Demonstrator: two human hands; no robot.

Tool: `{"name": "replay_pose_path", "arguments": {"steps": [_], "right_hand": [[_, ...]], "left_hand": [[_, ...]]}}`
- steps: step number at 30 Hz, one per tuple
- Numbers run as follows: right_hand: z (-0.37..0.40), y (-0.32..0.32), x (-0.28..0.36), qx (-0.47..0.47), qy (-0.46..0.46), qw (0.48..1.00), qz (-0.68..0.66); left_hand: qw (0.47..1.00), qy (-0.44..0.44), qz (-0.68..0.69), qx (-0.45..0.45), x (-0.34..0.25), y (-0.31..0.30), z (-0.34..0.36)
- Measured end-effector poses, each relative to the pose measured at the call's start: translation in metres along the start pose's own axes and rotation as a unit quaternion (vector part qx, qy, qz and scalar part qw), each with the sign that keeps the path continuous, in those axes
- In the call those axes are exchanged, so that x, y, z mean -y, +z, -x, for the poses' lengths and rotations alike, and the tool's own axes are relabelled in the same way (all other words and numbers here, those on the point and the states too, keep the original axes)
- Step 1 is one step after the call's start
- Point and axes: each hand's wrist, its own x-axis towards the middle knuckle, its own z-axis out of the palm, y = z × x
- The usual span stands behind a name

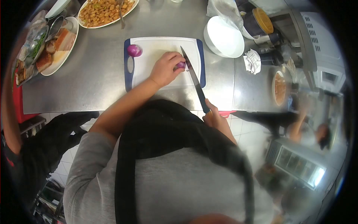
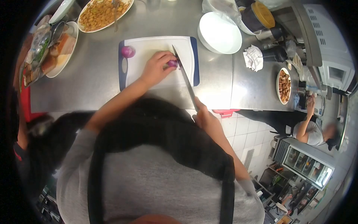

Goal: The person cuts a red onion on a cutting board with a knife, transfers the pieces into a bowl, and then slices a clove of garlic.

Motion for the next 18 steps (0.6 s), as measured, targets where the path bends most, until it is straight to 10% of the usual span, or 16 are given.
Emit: {"name": "replay_pose_path", "arguments": {"steps": [18], "right_hand": [[-0.019,0.009,-0.008,-0.041,-0.050,0.998,0.001]], "left_hand": [[1.000,-0.009,0.003,0.002,-0.003,-0.001,-0.001]]}}
